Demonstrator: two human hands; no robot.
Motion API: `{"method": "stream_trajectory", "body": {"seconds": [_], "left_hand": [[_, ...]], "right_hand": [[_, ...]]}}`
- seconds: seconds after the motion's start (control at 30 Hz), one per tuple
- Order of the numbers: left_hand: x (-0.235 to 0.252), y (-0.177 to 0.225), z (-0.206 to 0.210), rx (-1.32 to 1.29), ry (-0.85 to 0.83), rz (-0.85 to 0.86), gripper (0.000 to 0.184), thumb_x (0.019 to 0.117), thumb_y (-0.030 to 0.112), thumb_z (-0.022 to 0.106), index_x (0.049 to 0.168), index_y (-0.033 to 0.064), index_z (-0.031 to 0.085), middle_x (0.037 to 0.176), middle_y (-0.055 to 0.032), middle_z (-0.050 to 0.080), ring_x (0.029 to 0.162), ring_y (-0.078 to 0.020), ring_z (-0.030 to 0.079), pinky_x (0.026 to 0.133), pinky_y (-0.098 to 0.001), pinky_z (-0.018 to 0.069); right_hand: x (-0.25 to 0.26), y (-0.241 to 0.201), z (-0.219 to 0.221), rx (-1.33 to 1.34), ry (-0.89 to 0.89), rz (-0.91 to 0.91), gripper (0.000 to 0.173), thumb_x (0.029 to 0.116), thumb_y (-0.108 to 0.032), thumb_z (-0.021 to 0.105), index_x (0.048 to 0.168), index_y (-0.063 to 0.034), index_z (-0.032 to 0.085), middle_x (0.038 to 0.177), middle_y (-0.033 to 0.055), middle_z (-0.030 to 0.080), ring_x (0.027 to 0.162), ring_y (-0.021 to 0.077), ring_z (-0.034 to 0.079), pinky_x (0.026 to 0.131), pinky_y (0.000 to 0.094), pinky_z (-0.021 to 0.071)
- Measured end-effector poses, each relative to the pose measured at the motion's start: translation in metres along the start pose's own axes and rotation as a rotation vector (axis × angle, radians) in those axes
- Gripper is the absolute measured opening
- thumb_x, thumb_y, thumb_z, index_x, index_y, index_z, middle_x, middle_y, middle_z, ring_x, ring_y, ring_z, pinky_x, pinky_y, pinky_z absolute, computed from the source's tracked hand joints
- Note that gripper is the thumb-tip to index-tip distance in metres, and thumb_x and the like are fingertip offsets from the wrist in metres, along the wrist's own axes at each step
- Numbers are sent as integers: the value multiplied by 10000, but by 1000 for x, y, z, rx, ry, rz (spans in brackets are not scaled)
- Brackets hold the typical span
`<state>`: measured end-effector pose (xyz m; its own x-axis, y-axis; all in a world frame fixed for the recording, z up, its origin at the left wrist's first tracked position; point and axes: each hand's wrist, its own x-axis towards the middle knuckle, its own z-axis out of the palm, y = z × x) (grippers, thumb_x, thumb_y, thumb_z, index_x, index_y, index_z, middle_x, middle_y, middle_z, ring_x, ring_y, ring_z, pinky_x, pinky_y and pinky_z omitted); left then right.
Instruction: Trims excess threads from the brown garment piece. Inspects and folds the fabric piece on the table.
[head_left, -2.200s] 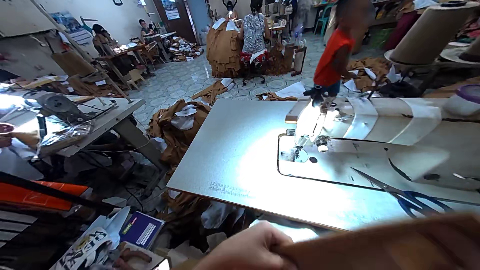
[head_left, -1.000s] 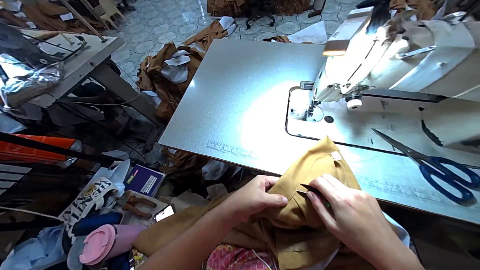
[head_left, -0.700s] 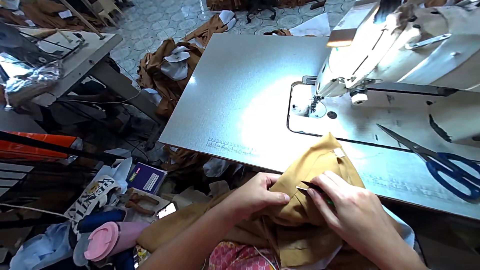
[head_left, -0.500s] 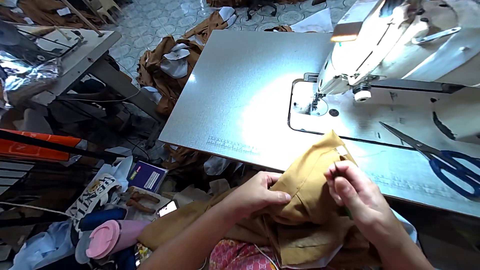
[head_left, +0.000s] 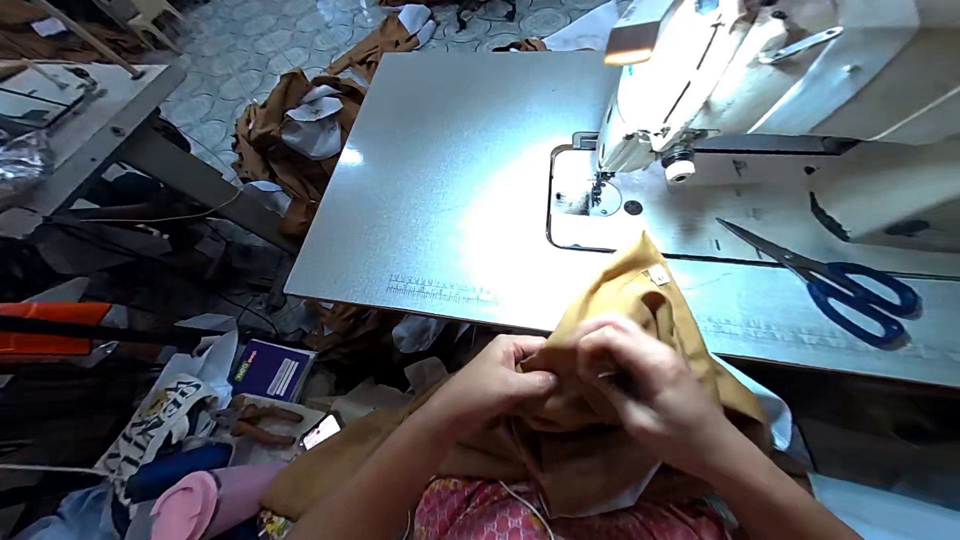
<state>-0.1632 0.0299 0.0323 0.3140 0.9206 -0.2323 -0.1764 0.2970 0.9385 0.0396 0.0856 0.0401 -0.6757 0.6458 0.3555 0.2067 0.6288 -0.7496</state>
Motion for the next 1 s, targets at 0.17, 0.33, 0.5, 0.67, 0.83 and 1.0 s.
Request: {"method": "stream_trajectory", "body": {"seconds": [0.17, 0.33, 0.5, 0.67, 0.83, 1.0], "left_hand": [[-10, -5, -11, 24, -91, -84, 159, 875, -6, 595, 960, 79, 699, 859, 94, 715, 803, 24, 670, 760, -199, 569], [-20, -13, -23, 31, -112, -118, 315, 931, 81, 624, 1236, 6, 601, 1081, 20, 701, 989, -21, 674, 913, -246, 569], [6, 8, -10, 296, -3, -105, 377, 918, 184, 713, 1226, -19, 629, 1080, -60, 701, 967, -43, 673, 891, -252, 564], [15, 15, 2, 657, 222, 83, 152, 922, 75, 675, 1047, 21, 744, 963, -70, 737, 917, -95, 687, 856, -323, 557], [22, -1, -2, 719, 421, 639, 181, 807, -55, 654, 931, 21, 762, 866, -34, 656, 831, -53, 633, 742, -191, 545], [22, -10, 3, 676, 390, 756, 152, 827, -27, 667, 933, 39, 754, 906, -27, 704, 938, -92, 650, 904, -300, 514]], "right_hand": [[15, 43, -29, -553, -94, -26, 111, 839, 1, 665, 924, -36, 725, 697, 138, 666, 575, 352, 674, 474, 549, 505], [22, 55, -86, -710, -20, 518, 154, 998, -115, 646, 995, 39, 649, 795, 279, 647, 756, 526, 652, 613, 699, 453], [17, 56, -60, -251, 21, 777, 333, 973, -302, 719, 1034, 16, 645, 776, 132, 601, 732, 267, 582, 690, 513, 473], [-17, 2, -79, 217, 89, 180, 49, 963, -296, 644, 992, -265, 669, 844, -190, 646, 743, -125, 583, 650, 76, 493], [-34, -53, -70, 157, -663, -111, 304, 967, -331, 660, 1037, -40, 714, 831, 119, 677, 616, 236, 643, 486, 402, 470], [-26, -29, -46, -294, 9, 2, 567, 1113, -487, 229, 1092, -101, 644, 801, 35, 641, 685, 99, 607, 572, 271, 465]]}}
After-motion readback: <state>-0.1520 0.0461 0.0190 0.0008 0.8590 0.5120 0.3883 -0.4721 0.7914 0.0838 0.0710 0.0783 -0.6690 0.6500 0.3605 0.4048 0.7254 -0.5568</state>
